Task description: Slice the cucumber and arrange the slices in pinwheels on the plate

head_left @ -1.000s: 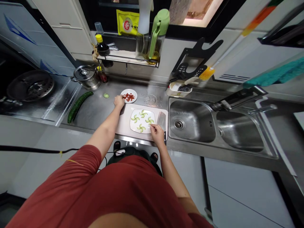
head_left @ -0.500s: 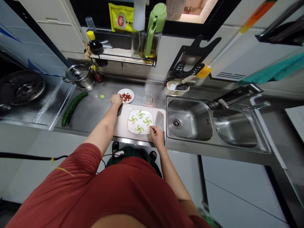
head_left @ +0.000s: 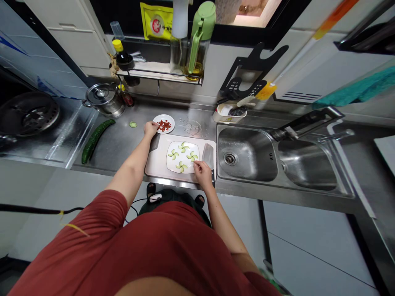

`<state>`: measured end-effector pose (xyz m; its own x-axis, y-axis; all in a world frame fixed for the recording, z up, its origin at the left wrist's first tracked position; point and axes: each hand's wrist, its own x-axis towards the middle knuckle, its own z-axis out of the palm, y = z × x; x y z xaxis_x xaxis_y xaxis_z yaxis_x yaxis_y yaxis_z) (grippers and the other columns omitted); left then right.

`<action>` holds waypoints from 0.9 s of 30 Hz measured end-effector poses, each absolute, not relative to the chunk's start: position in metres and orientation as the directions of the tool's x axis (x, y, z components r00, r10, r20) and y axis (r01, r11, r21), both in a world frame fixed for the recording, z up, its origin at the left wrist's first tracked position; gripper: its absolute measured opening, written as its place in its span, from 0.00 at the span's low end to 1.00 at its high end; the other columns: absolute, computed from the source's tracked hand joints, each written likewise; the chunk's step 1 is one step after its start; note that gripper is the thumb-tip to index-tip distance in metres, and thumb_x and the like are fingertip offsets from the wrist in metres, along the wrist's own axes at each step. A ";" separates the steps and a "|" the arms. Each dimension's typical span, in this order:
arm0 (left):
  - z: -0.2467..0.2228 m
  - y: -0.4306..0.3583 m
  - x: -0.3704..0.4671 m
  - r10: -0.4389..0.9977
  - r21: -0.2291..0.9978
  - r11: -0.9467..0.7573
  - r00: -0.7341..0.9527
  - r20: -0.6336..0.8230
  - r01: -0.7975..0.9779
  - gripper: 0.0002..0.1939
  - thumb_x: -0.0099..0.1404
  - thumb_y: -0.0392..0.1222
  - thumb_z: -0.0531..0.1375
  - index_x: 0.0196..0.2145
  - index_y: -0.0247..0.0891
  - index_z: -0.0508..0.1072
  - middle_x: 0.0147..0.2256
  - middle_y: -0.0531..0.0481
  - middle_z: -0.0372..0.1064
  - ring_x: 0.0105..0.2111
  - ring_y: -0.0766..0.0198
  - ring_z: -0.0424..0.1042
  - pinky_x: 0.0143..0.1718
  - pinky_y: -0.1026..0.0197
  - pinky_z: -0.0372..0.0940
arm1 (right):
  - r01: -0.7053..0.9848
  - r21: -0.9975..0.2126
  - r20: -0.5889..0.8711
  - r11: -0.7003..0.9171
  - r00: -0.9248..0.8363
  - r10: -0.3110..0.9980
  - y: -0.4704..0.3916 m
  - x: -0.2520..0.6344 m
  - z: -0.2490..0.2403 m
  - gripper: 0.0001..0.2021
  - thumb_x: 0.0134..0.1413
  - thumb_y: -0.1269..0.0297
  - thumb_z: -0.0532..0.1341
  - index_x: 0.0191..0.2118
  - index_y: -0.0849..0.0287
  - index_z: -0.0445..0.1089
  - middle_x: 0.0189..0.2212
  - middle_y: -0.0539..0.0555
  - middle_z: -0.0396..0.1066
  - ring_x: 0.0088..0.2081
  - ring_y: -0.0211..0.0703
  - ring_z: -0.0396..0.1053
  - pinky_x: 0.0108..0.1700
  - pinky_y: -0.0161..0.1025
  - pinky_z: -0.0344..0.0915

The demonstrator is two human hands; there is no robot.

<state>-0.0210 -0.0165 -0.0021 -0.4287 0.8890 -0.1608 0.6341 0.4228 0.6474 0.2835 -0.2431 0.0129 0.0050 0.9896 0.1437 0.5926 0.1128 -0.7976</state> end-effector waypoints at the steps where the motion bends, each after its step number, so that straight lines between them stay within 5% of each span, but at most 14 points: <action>1: -0.003 -0.016 -0.020 0.884 0.705 0.420 -0.432 -0.177 0.571 0.07 0.57 0.38 0.61 0.35 0.37 0.75 0.37 0.46 0.75 0.36 0.63 0.73 0.41 0.63 0.64 | 0.591 -0.798 0.147 0.118 0.001 0.989 -0.242 0.283 0.012 0.13 0.60 0.60 0.53 0.40 0.58 0.74 0.33 0.55 0.72 0.30 0.43 0.65 0.37 0.40 0.64; 6: 0.006 -0.023 -0.011 0.870 0.902 0.373 -0.419 -0.260 0.216 0.12 0.54 0.35 0.61 0.39 0.35 0.73 0.33 0.48 0.74 0.30 0.68 0.72 0.33 0.66 0.66 | 0.569 -0.809 0.171 0.147 -0.012 0.985 -0.239 0.279 0.010 0.13 0.59 0.60 0.54 0.40 0.58 0.74 0.32 0.55 0.71 0.31 0.43 0.65 0.38 0.41 0.64; 17: 0.043 -0.061 0.012 0.934 0.953 0.299 -0.190 -0.303 -0.052 0.21 0.51 0.43 0.67 0.43 0.36 0.73 0.32 0.48 0.75 0.21 0.74 0.65 0.18 0.72 0.52 | 0.530 -0.830 0.184 0.173 -0.032 0.982 -0.214 0.268 0.023 0.12 0.59 0.61 0.54 0.39 0.57 0.74 0.35 0.55 0.73 0.31 0.43 0.67 0.39 0.40 0.65; 27: 0.061 -0.094 0.048 1.000 0.996 -0.020 -0.021 0.022 0.091 0.14 0.56 0.43 0.65 0.39 0.35 0.73 0.28 0.50 0.72 0.34 0.64 0.74 0.39 0.63 0.66 | 0.547 -0.777 0.305 0.312 -0.107 0.946 -0.150 0.253 0.083 0.08 0.59 0.64 0.55 0.35 0.56 0.72 0.33 0.52 0.71 0.35 0.42 0.66 0.42 0.39 0.63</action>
<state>0.0475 -0.0944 0.0613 -0.0210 0.9995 0.0222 0.0913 -0.0202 0.9956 0.2535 -0.1504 0.0832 -0.1066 0.9463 0.3051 0.5473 0.3120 -0.7766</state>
